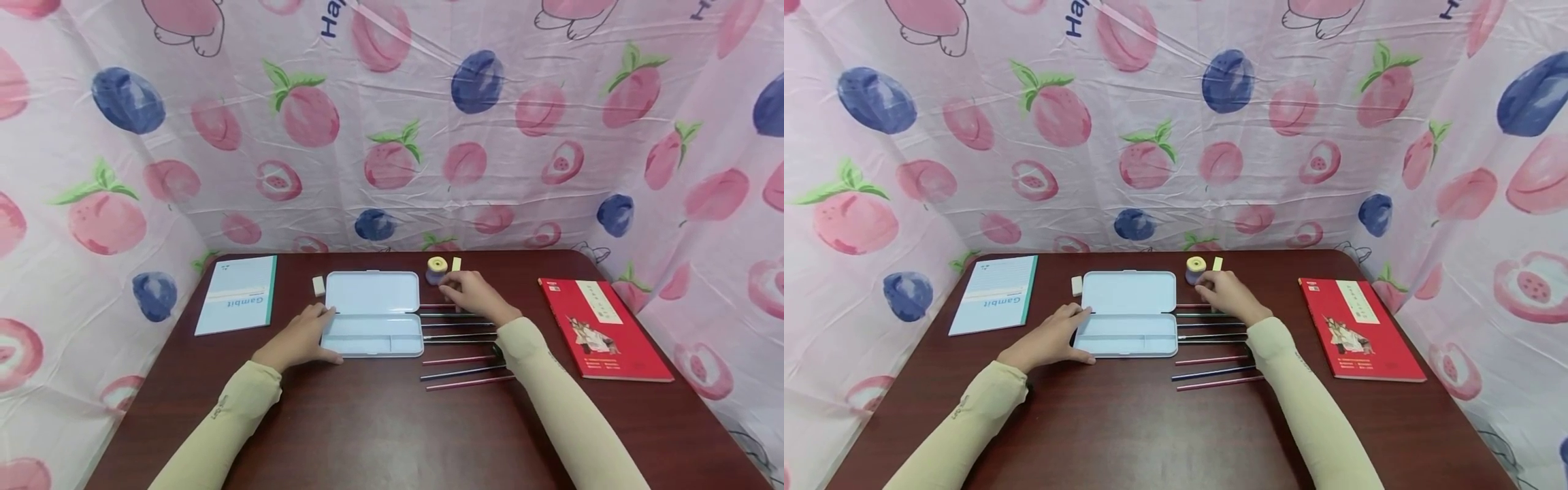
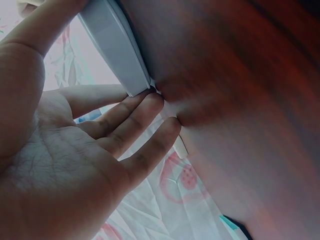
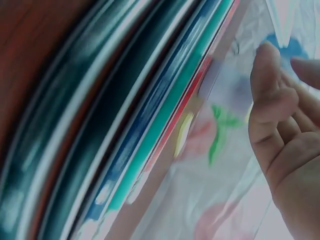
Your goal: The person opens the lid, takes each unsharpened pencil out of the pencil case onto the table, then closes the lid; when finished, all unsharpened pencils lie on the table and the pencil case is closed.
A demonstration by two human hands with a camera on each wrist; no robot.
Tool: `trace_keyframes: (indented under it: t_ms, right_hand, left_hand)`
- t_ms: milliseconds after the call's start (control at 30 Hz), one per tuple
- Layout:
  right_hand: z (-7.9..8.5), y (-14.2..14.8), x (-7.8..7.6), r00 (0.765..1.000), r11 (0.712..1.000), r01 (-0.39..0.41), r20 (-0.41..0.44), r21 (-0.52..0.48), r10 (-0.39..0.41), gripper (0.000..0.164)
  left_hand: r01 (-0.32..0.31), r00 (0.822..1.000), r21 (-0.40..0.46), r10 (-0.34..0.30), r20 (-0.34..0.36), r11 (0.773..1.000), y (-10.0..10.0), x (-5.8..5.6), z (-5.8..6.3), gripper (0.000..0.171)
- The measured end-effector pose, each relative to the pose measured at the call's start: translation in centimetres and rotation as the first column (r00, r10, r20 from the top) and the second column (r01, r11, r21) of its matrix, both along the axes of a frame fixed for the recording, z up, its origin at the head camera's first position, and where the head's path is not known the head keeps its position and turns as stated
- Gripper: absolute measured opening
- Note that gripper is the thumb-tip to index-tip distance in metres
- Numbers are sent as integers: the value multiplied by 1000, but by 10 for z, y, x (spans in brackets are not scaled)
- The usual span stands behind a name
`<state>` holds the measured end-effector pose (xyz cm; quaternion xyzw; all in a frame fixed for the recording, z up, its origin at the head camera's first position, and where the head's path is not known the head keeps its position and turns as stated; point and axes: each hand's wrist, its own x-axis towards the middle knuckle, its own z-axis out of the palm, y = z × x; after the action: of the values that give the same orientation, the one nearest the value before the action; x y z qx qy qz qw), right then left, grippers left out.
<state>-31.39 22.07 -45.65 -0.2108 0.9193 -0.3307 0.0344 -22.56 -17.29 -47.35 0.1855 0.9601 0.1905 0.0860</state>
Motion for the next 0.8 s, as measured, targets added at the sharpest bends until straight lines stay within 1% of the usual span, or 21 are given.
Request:
trace_keyframes:
  t_ms: [200,367,467,567,667,800]
  right_hand:
    - [3,-27,0,999,998,8,30,62,-10,39]
    - [2,-38,-1,998,999,-11,61,31,9,53]
    - [1,-43,-2,997,1000,-29,72,8,29,56]
    - [0,-47,-3,997,999,-39,60,-8,39,53]
    - [2,-51,-2,998,997,-31,59,-70,35,46]
    - [6,-55,3,996,983,5,83,-184,10,37]
  left_hand:
    - [4,1000,-8,-4,-13,1000,3,-1,1,108]
    - [2,1000,-10,-2,-19,1000,4,-1,0,108]
    - [-1,1000,-9,0,-17,1000,5,-1,0,108]
    - [-7,1000,-3,6,-17,1000,6,0,1,109]
    - [-26,1000,25,26,-17,999,5,1,1,113]
    - [-102,995,87,101,9,991,4,4,0,118]
